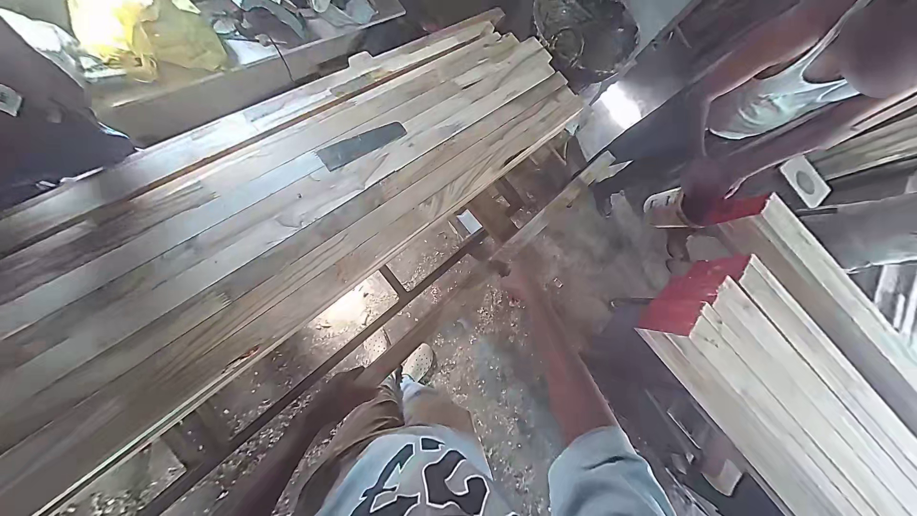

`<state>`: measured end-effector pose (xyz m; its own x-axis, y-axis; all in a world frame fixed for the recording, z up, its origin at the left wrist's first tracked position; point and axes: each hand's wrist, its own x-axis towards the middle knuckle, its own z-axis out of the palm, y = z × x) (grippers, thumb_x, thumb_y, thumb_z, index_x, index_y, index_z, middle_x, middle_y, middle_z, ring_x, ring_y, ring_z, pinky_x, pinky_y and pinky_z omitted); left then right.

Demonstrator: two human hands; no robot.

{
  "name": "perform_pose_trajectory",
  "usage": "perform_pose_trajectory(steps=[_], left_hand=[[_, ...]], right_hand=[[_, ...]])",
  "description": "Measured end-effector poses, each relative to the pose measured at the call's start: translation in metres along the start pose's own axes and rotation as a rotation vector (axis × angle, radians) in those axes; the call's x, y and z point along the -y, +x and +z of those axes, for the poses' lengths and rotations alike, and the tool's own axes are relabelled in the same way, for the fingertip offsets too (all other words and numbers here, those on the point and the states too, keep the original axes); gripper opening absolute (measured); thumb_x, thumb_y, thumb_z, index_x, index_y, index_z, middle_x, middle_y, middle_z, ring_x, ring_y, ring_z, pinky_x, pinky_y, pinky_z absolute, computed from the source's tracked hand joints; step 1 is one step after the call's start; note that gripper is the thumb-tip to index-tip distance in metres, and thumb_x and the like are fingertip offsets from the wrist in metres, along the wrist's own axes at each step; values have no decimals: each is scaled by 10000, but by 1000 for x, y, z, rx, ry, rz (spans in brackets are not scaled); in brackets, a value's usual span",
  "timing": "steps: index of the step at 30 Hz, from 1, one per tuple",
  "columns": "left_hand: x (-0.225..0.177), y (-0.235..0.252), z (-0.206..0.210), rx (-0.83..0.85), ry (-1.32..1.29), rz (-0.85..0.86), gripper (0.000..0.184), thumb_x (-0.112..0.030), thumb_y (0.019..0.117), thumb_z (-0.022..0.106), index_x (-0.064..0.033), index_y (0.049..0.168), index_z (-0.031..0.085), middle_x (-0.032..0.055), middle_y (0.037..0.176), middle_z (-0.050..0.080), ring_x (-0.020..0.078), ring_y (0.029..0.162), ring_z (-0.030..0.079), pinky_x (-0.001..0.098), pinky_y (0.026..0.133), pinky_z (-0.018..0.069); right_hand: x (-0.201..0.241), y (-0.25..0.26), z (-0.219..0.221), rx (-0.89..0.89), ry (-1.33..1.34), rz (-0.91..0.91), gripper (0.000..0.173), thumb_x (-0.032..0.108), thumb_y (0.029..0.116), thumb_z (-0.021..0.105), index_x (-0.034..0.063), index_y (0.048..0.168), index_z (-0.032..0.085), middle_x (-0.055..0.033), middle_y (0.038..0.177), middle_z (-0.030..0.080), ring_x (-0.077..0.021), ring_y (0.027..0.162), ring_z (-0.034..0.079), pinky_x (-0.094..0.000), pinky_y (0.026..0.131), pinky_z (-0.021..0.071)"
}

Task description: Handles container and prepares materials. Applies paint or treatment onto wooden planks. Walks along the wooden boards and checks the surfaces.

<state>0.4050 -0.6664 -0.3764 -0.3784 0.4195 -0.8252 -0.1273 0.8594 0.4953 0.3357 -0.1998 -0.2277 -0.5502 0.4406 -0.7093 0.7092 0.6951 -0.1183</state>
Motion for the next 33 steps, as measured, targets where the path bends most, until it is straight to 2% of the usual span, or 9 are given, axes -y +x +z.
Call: perform_pose_trajectory(steps=[3, 5, 9, 17, 20, 24, 28, 30, 33], left_hand=[[-2, -1, -8, 196, -236, -47, 559, -556, 976, 635, -99, 1297, 627, 106, 943, 725, 218, 762, 713, 436, 732, 612], [-5, -8, -13, 221, -219, -103, 553, -570, 1023, 527, -82, 1261, 635, 107, 888, 713, 218, 712, 694, 424, 701, 595], [-20, -39, 7, -150, 193, -122, 746, -722, 953, 515, -110, 1378, 558, 225, 1097, 709, 413, 1029, 703, 629, 884, 550], [-31, -51, 39, -401, 346, -147, 759, -663, 978, 528, -63, 1441, 499, 233, 1188, 693, 430, 1105, 685, 620, 911, 549], [-18, -64, 32, -343, 246, -115, 770, -675, 945, 572, -83, 1433, 512, 239, 1207, 684, 444, 1133, 666, 669, 921, 525], [35, -76, 13, -217, -32, 88, 697, -624, 942, 631, -124, 1419, 549, 202, 1205, 684, 377, 1129, 659, 634, 994, 495], [120, -113, 12, -121, -168, 41, 659, -630, 954, 610, -101, 1347, 621, 184, 1178, 696, 327, 1084, 678, 589, 999, 508], [147, -132, 9, -1, -215, -89, 647, -598, 987, 585, -69, 1358, 607, 164, 1119, 711, 280, 974, 711, 518, 924, 565], [167, -158, 6, 40, -310, -185, 568, -596, 980, 594, -105, 1258, 662, 78, 938, 715, 184, 759, 702, 388, 730, 606]], right_hand=[[-26, -13, 8, 124, 53, -16, 356, 193, 992, 578, 7, 1287, 647, -228, 1171, 676, -330, 993, 690, -534, 892, 552], [-49, -29, 26, 145, 285, -12, 409, 136, 1015, 563, 27, 1408, 578, -218, 1187, 679, -284, 933, 704, -466, 849, 581], [-91, -63, 99, 82, 973, 32, 434, 90, 1051, 552, -9, 1468, 481, -224, 1018, 701, -249, 718, 725, -388, 657, 630], [-95, -107, 203, 33, 1434, -33, 419, 66, 1061, 468, -13, 1472, 451, -208, 1094, 700, -248, 786, 723, -359, 641, 608], [-81, -127, 231, 55, 1391, -157, 395, 119, 1073, 483, -9, 1445, 450, -185, 1099, 714, -241, 801, 730, -357, 631, 614], [-50, -158, 262, 115, 1091, -427, 605, 105, 994, 566, 2, 1549, 347, -206, 1303, 624, -302, 927, 738, -439, 699, 656], [-3, -176, 328, -118, 617, -675, 572, 97, 996, 615, 12, 1533, 438, -260, 1380, 544, -281, 1094, 679, -395, 870, 628], [26, -183, 356, -250, 457, -631, 521, 125, 1015, 584, 33, 1515, 473, -294, 1426, 508, -344, 1132, 656, -428, 915, 596], [49, -193, 392, -334, 216, -388, 517, 172, 1034, 552, 127, 1541, 461, -298, 1482, 454, -378, 956, 714, -489, 796, 620]])
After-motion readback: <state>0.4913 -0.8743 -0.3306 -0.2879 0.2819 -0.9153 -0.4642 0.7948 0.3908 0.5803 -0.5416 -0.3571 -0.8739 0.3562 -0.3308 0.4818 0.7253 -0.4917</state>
